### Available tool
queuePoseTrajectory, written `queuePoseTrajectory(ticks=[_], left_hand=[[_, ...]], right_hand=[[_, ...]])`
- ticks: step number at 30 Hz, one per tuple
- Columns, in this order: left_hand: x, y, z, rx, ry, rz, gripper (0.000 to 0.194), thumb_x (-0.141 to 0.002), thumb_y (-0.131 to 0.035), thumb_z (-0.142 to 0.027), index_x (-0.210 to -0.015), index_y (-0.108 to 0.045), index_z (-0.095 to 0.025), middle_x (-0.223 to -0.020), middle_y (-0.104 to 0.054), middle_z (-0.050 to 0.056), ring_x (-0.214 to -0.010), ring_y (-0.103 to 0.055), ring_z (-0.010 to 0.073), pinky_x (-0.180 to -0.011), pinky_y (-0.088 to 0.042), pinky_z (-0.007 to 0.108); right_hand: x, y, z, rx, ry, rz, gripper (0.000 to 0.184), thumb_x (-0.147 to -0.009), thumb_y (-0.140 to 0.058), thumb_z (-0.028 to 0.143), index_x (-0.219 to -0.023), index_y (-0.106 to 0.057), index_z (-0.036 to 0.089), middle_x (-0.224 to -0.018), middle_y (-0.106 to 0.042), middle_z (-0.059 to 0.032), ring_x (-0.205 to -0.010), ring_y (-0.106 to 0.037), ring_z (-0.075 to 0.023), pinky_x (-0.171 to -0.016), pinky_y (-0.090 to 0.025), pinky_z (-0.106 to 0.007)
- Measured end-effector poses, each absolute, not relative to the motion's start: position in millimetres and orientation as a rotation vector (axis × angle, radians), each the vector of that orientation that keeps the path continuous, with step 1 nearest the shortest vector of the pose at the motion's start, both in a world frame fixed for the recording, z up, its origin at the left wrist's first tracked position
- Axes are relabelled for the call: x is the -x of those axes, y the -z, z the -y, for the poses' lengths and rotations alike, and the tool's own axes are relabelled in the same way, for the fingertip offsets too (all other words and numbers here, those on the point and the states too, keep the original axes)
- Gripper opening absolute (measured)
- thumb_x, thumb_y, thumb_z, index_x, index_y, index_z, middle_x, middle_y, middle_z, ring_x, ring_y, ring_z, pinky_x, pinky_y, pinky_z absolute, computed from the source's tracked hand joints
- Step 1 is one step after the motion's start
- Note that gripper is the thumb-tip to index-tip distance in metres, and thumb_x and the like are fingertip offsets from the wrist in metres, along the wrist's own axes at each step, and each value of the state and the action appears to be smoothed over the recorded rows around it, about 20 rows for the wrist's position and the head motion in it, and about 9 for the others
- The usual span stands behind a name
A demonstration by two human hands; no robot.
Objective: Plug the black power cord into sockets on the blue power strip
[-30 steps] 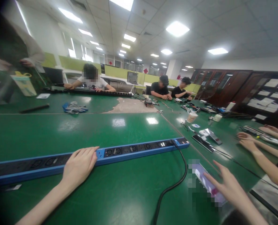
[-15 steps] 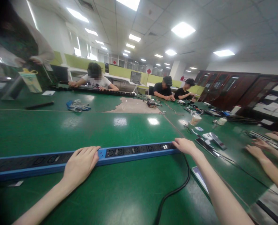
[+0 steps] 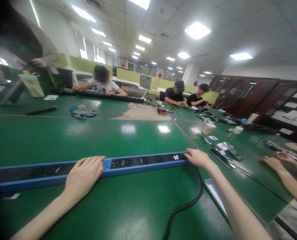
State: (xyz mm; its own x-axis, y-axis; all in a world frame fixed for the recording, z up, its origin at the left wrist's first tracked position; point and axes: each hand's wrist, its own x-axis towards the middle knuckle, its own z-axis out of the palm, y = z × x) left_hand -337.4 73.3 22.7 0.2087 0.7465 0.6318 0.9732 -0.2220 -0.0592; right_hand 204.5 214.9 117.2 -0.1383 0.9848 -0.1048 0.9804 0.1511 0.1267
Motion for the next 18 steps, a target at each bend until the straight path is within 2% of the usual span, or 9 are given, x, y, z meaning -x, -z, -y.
queuePoseTrajectory(ticks=[6,13,16,18], left_hand=[[337.1,-23.4,-74.0,2.045,0.729,1.595,0.033,-0.098,-0.046,-0.031,-0.119,-0.069,-0.020,-0.118,-0.073,0.011,-0.107,-0.067,0.0287,-0.099,-0.044,0.047],[334.6,-25.0,-72.5,2.042,0.753,1.609,0.035,-0.099,-0.043,-0.032,-0.118,-0.070,-0.020,-0.114,-0.074,0.012,-0.104,-0.067,0.0291,-0.097,-0.044,0.048],[335.0,-27.9,-70.3,2.056,0.743,1.614,0.041,-0.099,-0.044,-0.043,-0.126,-0.067,-0.020,-0.117,-0.073,0.013,-0.107,-0.066,0.0306,-0.098,-0.043,0.048],[336.2,-30.1,-68.2,2.102,0.733,1.579,0.057,-0.095,-0.048,-0.058,-0.135,-0.062,-0.020,-0.122,-0.071,0.015,-0.110,-0.065,0.0327,-0.099,-0.043,0.049]], right_hand=[[-209.2,-111.3,-218.6,-1.931,-0.014,-2.275,0.041,-0.097,-0.042,0.060,-0.088,-0.062,0.025,-0.090,-0.073,-0.0066,-0.086,-0.069,-0.0252,-0.068,-0.041,-0.030],[-209.5,-101.1,-208.2,-2.042,-0.036,-2.334,0.039,-0.099,-0.039,0.058,-0.093,-0.060,0.025,-0.096,-0.073,-0.0073,-0.087,-0.068,-0.0246,-0.067,-0.040,-0.030],[-210.1,-98.5,-208.8,-2.033,-0.025,-2.358,0.038,-0.099,-0.040,0.057,-0.092,-0.059,0.024,-0.098,-0.072,-0.0076,-0.090,-0.068,-0.0241,-0.069,-0.041,-0.030],[-211.3,-94.3,-209.1,-2.058,-0.036,-2.361,0.038,-0.099,-0.040,0.057,-0.092,-0.058,0.024,-0.097,-0.072,-0.0074,-0.088,-0.067,-0.0237,-0.070,-0.041,-0.030]])
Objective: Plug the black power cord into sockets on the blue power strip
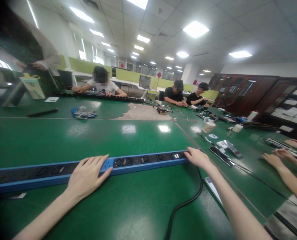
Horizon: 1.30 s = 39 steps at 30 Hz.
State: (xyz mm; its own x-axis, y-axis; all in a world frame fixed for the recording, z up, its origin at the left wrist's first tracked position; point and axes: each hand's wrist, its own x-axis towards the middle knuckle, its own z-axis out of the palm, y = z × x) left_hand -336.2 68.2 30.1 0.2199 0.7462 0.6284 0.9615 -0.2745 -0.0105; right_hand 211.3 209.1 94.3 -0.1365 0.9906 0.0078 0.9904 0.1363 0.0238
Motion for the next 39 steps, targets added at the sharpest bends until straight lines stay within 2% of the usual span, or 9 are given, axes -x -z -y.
queuePoseTrajectory(ticks=[2,4,8,14,20,25,30,39], left_hand=[[337.9,-31.5,-66.6,2.140,0.715,1.552,0.073,-0.089,-0.051,-0.071,-0.142,-0.058,-0.020,-0.125,-0.069,0.017,-0.112,-0.064,0.0346,-0.100,-0.043,0.050],[339.5,-31.8,-66.3,2.143,0.694,1.553,0.078,-0.087,-0.051,-0.074,-0.143,-0.057,-0.020,-0.124,-0.069,0.018,-0.113,-0.064,0.0352,-0.099,-0.043,0.050],[342.0,-30.2,-69.9,2.121,0.679,1.545,0.073,-0.089,-0.049,-0.073,-0.140,-0.059,-0.022,-0.121,-0.069,0.018,-0.113,-0.064,0.0345,-0.098,-0.044,0.048],[342.5,-31.3,-79.7,2.090,0.716,1.566,0.071,-0.090,-0.048,-0.073,-0.137,-0.062,-0.021,-0.118,-0.070,0.018,-0.110,-0.064,0.0341,-0.097,-0.043,0.048],[343.0,-33.2,-92.8,2.060,0.750,1.593,0.070,-0.090,-0.048,-0.073,-0.135,-0.064,-0.021,-0.117,-0.070,0.018,-0.108,-0.064,0.0345,-0.095,-0.043,0.047],[343.2,-33.3,-97.6,2.043,0.732,1.603,0.070,-0.090,-0.049,-0.072,-0.134,-0.064,-0.020,-0.117,-0.070,0.018,-0.108,-0.064,0.0348,-0.097,-0.043,0.048],[343.6,-33.2,-97.8,2.048,0.798,1.581,0.068,-0.090,-0.050,-0.072,-0.132,-0.066,-0.021,-0.117,-0.071,0.018,-0.108,-0.066,0.0335,-0.098,-0.045,0.047],[345.3,-32.0,-97.3,2.038,0.816,1.563,0.066,-0.090,-0.051,-0.071,-0.130,-0.065,-0.021,-0.119,-0.070,0.017,-0.110,-0.065,0.0332,-0.099,-0.047,0.047]], right_hand=[[-213.5,-87.7,-208.8,-2.112,-0.052,-2.374,0.037,-0.099,-0.040,0.056,-0.092,-0.057,0.024,-0.095,-0.071,-0.0070,-0.086,-0.067,-0.0234,-0.070,-0.041,-0.029],[-216.2,-80.3,-208.6,-2.148,-0.049,-2.425,0.037,-0.099,-0.040,0.056,-0.090,-0.056,0.024,-0.092,-0.071,-0.0062,-0.083,-0.066,-0.0227,-0.070,-0.041,-0.029],[-218.3,-72.0,-214.5,-2.145,-0.039,-2.526,0.037,-0.100,-0.039,0.055,-0.087,-0.054,0.023,-0.086,-0.069,-0.0051,-0.080,-0.064,-0.0217,-0.072,-0.041,-0.029],[-210.1,-77.2,-239.3,-2.094,-0.090,-2.569,0.036,-0.099,-0.040,0.051,-0.084,-0.054,0.022,-0.088,-0.069,-0.0074,-0.081,-0.062,-0.0210,-0.072,-0.041,-0.029],[-195.5,-86.7,-265.0,-2.083,-0.127,-2.463,0.041,-0.100,-0.038,0.057,-0.091,-0.057,0.022,-0.100,-0.070,-0.0088,-0.089,-0.064,-0.0224,-0.069,-0.039,-0.029],[-187.8,-91.2,-276.0,-2.055,-0.107,-2.433,0.039,-0.100,-0.040,0.055,-0.092,-0.059,0.021,-0.103,-0.071,-0.0103,-0.092,-0.064,-0.0227,-0.075,-0.042,-0.030],[-188.3,-86.2,-275.4,-2.061,-0.129,-2.488,0.035,-0.100,-0.045,0.049,-0.091,-0.060,0.020,-0.098,-0.071,-0.0110,-0.089,-0.064,-0.0222,-0.079,-0.043,-0.029],[-196.4,-86.8,-279.8,-1.969,-0.080,-2.527,0.031,-0.100,-0.045,0.047,-0.089,-0.059,0.021,-0.091,-0.072,-0.0089,-0.084,-0.065,-0.0215,-0.074,-0.041,-0.027]])
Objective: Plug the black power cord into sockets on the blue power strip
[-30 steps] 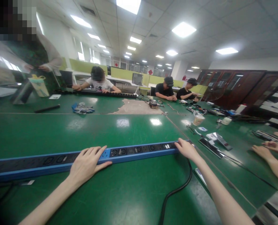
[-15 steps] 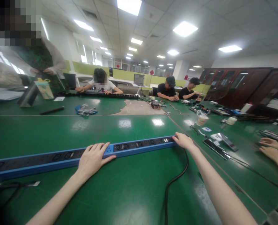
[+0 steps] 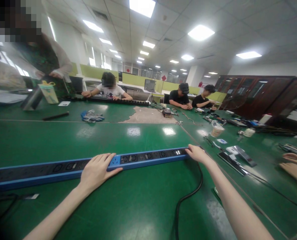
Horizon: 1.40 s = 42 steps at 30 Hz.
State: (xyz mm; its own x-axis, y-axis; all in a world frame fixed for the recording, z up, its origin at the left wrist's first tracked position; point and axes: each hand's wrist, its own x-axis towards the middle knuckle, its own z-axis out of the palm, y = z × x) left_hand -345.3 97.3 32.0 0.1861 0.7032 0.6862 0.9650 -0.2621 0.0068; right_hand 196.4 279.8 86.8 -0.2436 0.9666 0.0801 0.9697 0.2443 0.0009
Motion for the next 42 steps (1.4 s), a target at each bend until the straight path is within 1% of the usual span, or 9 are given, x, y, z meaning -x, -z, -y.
queuePoseTrajectory(ticks=[7,11,17,23,26,29,35,38,42], left_hand=[[348.8,-30.4,-100.2,2.082,0.732,1.577,0.069,-0.089,-0.051,-0.072,-0.131,-0.064,-0.019,-0.119,-0.070,0.017,-0.111,-0.065,0.0336,-0.098,-0.048,0.046],[349.3,-29.8,-97.7,2.092,0.725,1.587,0.069,-0.090,-0.051,-0.072,-0.131,-0.064,-0.018,-0.121,-0.070,0.017,-0.113,-0.065,0.0338,-0.099,-0.048,0.046],[346.2,-33.4,-93.5,2.113,0.798,1.598,0.067,-0.089,-0.053,-0.070,-0.129,-0.067,-0.018,-0.118,-0.071,0.017,-0.112,-0.065,0.0339,-0.099,-0.049,0.046],[342.6,-35.9,-91.8,2.097,0.772,1.618,0.069,-0.088,-0.054,-0.070,-0.129,-0.066,-0.016,-0.119,-0.070,0.017,-0.111,-0.065,0.0353,-0.099,-0.049,0.048],[343.8,-34.9,-91.5,2.089,0.780,1.596,0.069,-0.088,-0.053,-0.071,-0.129,-0.067,-0.017,-0.118,-0.071,0.017,-0.110,-0.066,0.0350,-0.098,-0.049,0.048],[345.8,-33.9,-91.8,2.091,0.781,1.586,0.069,-0.088,-0.053,-0.071,-0.130,-0.067,-0.017,-0.118,-0.071,0.017,-0.110,-0.066,0.0349,-0.098,-0.049,0.049],[347.1,-34.5,-91.9,2.100,0.744,1.612,0.071,-0.089,-0.052,-0.071,-0.133,-0.065,-0.017,-0.118,-0.070,0.017,-0.111,-0.065,0.0351,-0.098,-0.048,0.049],[346.8,-35.0,-91.3,2.099,0.776,1.604,0.071,-0.088,-0.052,-0.072,-0.133,-0.065,-0.018,-0.118,-0.070,0.018,-0.111,-0.065,0.0349,-0.097,-0.048,0.049],[346.6,-35.5,-90.2,2.091,0.772,1.606,0.071,-0.089,-0.052,-0.072,-0.133,-0.065,-0.018,-0.118,-0.070,0.018,-0.111,-0.065,0.0350,-0.098,-0.048,0.049]], right_hand=[[-199.4,-90.7,-285.1,1.911,0.012,2.474,0.039,-0.100,-0.040,0.054,-0.088,-0.057,0.022,-0.089,-0.071,-0.0069,-0.083,-0.066,-0.0214,-0.075,-0.042,-0.027],[-202.6,-96.2,-281.3,1.928,-0.018,2.509,0.038,-0.098,-0.043,0.055,-0.085,-0.057,0.022,-0.089,-0.071,-0.0068,-0.081,-0.065,-0.0217,-0.073,-0.041,-0.028],[-210.1,-91.0,-275.4,1.909,-0.037,2.465,0.038,-0.097,-0.044,0.056,-0.087,-0.061,0.023,-0.087,-0.071,-0.0062,-0.079,-0.064,-0.0220,-0.071,-0.042,-0.028],[-211.7,-80.3,-277.6,1.727,0.085,2.502,0.039,-0.099,-0.042,0.052,-0.082,-0.058,0.021,-0.090,-0.070,-0.0091,-0.085,-0.062,-0.0217,-0.079,-0.043,-0.029],[-209.4,-82.5,-280.1,1.781,0.080,2.517,0.038,-0.100,-0.039,0.050,-0.084,-0.058,0.021,-0.090,-0.070,-0.0081,-0.085,-0.063,-0.0210,-0.079,-0.043,-0.029],[-206.2,-86.0,-282.9,1.897,0.057,2.551,0.036,-0.099,-0.043,0.051,-0.085,-0.059,0.022,-0.091,-0.071,-0.0076,-0.086,-0.065,-0.0216,-0.078,-0.042,-0.028],[-205.3,-85.1,-281.9,2.000,0.006,2.482,0.033,-0.100,-0.042,0.051,-0.097,-0.059,0.023,-0.097,-0.073,-0.0066,-0.087,-0.067,-0.0220,-0.075,-0.042,-0.028],[-205.6,-89.5,-281.7,1.962,-0.030,2.532,0.035,-0.100,-0.041,0.052,-0.093,-0.058,0.022,-0.096,-0.072,-0.0065,-0.087,-0.066,-0.0218,-0.075,-0.043,-0.028],[-205.3,-92.9,-279.8,1.847,0.089,2.575,0.036,-0.101,-0.041,0.049,-0.086,-0.058,0.020,-0.096,-0.068,-0.0091,-0.089,-0.065,-0.0207,-0.079,-0.044,-0.027]])
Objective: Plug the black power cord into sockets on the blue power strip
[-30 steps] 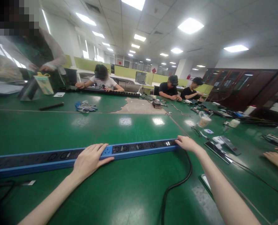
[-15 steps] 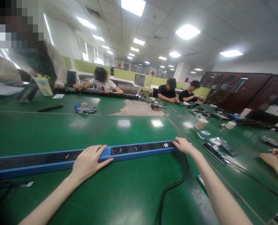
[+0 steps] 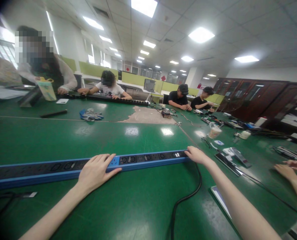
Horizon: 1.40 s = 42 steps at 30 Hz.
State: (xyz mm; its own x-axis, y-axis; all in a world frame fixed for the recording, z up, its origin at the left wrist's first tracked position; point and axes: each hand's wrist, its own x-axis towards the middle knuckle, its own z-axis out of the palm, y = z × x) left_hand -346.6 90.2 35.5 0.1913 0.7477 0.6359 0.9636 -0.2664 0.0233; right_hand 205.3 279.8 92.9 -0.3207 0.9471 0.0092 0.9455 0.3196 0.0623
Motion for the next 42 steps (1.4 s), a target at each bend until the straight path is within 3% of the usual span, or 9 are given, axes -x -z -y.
queuePoseTrajectory(ticks=[4,7,11,16,20,28,38,42], left_hand=[[346.3,-35.4,-90.3,2.090,0.781,1.615,0.071,-0.088,-0.052,-0.072,-0.134,-0.065,-0.020,-0.119,-0.070,0.017,-0.111,-0.065,0.0349,-0.098,-0.048,0.049],[345.9,-34.7,-91.0,2.095,0.771,1.627,0.072,-0.087,-0.053,-0.073,-0.134,-0.065,-0.019,-0.120,-0.070,0.017,-0.112,-0.065,0.0355,-0.100,-0.047,0.050],[345.1,-35.2,-91.5,2.092,0.757,1.639,0.072,-0.088,-0.053,-0.072,-0.135,-0.064,-0.019,-0.120,-0.070,0.017,-0.112,-0.064,0.0361,-0.100,-0.047,0.050],[344.0,-37.8,-90.2,2.099,0.787,1.625,0.071,-0.087,-0.053,-0.072,-0.134,-0.065,-0.021,-0.120,-0.070,0.016,-0.110,-0.065,0.0358,-0.099,-0.048,0.050],[343.4,-37.6,-89.5,2.087,0.809,1.627,0.071,-0.087,-0.053,-0.072,-0.134,-0.065,-0.020,-0.120,-0.071,0.016,-0.110,-0.066,0.0357,-0.099,-0.048,0.050],[343.3,-34.7,-91.2,2.067,0.868,1.616,0.072,-0.086,-0.052,-0.074,-0.133,-0.066,-0.022,-0.118,-0.071,0.016,-0.109,-0.067,0.0357,-0.098,-0.049,0.051],[343.0,-31.5,-92.1,2.060,0.840,1.620,0.074,-0.086,-0.051,-0.074,-0.138,-0.063,-0.023,-0.120,-0.071,0.016,-0.111,-0.066,0.0362,-0.100,-0.048,0.051],[343.4,-31.2,-92.1,2.068,0.843,1.627,0.073,-0.087,-0.052,-0.073,-0.139,-0.062,-0.023,-0.120,-0.071,0.016,-0.112,-0.065,0.0364,-0.100,-0.048,0.051]], right_hand=[[-204.6,-82.2,-275.2,-1.908,-0.213,-2.577,0.038,-0.101,-0.040,0.049,-0.088,-0.060,0.020,-0.105,-0.066,-0.0102,-0.092,-0.065,-0.0203,-0.078,-0.045,-0.028],[-203.2,-79.4,-268.9,-2.062,-0.196,-2.585,0.038,-0.100,-0.042,0.052,-0.086,-0.060,0.021,-0.099,-0.069,-0.0090,-0.091,-0.066,-0.0219,-0.074,-0.046,-0.029],[-210.4,-114.5,-254.8,-2.288,0.162,-2.659,0.038,-0.098,-0.045,0.057,-0.091,-0.061,0.023,-0.081,-0.071,-0.0067,-0.079,-0.069,-0.0222,-0.066,-0.051,-0.029],[-238.7,-178.9,-242.7,-2.502,0.502,-2.753,0.045,-0.093,-0.050,0.068,-0.105,-0.057,0.024,-0.099,-0.074,-0.0077,-0.077,-0.072,-0.0214,-0.059,-0.056,-0.028],[-249.1,-173.8,-249.4,-2.347,0.629,-2.550,0.047,-0.091,-0.051,0.070,-0.098,-0.052,0.024,-0.084,-0.073,-0.0044,-0.057,-0.067,-0.0186,-0.049,-0.051,-0.026],[-236.3,-120.7,-264.5,-2.173,0.372,-2.365,0.038,-0.099,-0.042,0.059,-0.096,-0.050,0.022,-0.077,-0.071,-0.0045,-0.050,-0.063,-0.0161,-0.048,-0.043,-0.024],[-224.6,-112.2,-263.5,-2.205,0.272,-2.238,0.036,-0.100,-0.041,0.056,-0.101,-0.054,0.022,-0.075,-0.070,-0.0049,-0.051,-0.063,-0.0168,-0.052,-0.044,-0.025],[-213.6,-119.8,-265.6,-2.120,0.047,-2.208,0.036,-0.098,-0.047,0.055,-0.093,-0.060,0.022,-0.079,-0.071,-0.0069,-0.064,-0.067,-0.0193,-0.060,-0.045,-0.027]])
